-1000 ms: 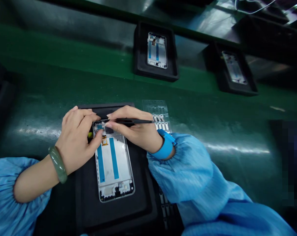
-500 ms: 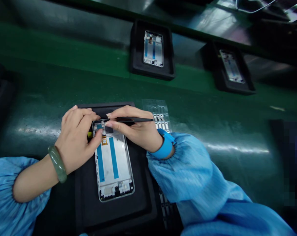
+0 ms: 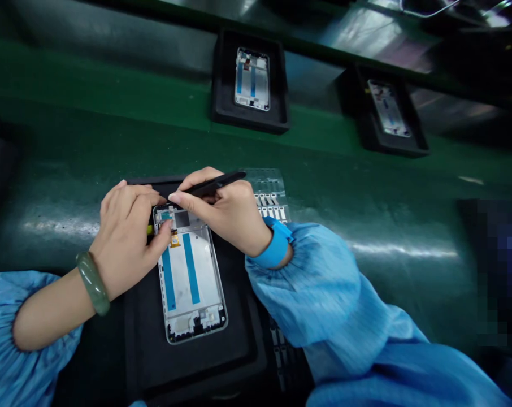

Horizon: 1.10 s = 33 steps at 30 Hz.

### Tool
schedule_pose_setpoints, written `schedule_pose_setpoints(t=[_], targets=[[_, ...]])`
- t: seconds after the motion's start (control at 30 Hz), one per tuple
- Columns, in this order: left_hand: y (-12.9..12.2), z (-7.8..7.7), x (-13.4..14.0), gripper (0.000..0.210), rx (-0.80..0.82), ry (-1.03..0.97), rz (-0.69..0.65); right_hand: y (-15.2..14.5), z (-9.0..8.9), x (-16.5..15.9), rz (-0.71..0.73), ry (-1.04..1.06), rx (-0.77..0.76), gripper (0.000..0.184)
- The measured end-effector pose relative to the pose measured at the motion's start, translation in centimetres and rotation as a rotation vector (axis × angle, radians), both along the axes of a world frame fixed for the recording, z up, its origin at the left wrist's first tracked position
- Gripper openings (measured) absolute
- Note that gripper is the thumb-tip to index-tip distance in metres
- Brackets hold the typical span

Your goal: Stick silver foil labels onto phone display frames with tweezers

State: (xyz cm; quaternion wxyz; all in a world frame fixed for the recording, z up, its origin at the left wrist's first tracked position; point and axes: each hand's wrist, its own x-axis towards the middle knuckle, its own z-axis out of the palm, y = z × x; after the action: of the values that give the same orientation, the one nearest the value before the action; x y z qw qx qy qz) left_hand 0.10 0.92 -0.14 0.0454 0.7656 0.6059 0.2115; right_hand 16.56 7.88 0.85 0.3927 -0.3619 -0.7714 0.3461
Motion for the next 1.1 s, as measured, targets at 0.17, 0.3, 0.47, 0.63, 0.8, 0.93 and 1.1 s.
schedule_pose_setpoints(t=[0.17, 0.3, 0.47, 0.63, 0.8, 0.93, 1.1], targets=[[-0.04, -0.05, 0.08, 0.024, 0.008, -0.011, 0.002, -0.05, -0.06, 0.22, 0.016, 0.036, 0.029, 0.016], [-0.05, 0.04, 0.23, 0.023, 0.021, 0.0, 0.008, 0.11, -0.08, 0.14, 0.045, 0.039, -0.007, 0.018], [0.0, -0.02, 0.18, 0.024, 0.014, 0.002, 0.013, 0.61, -0.21, 0.04, 0.047, 0.101, -0.086, 0.019], [-0.04, -0.11, 0.09, 0.025, 0.008, -0.015, 0.009, 0.45, -0.36, 0.33, 0.06, 0.135, -0.064, 0.018], [-0.05, -0.13, 0.06, 0.025, 0.013, -0.02, 0.006, 0.12, -0.54, 0.69, 0.116, 0.12, 0.025, 0.013], [-0.03, -0.06, 0.1, 0.025, 0.023, -0.026, 0.002, 0.22, -0.56, 0.78, 0.164, 0.14, 0.055, 0.01], [-0.04, 0.0, 0.16, 0.024, 0.03, -0.021, -0.002, 0.22, -0.39, 0.82, 0.245, 0.113, 0.234, 0.002]])
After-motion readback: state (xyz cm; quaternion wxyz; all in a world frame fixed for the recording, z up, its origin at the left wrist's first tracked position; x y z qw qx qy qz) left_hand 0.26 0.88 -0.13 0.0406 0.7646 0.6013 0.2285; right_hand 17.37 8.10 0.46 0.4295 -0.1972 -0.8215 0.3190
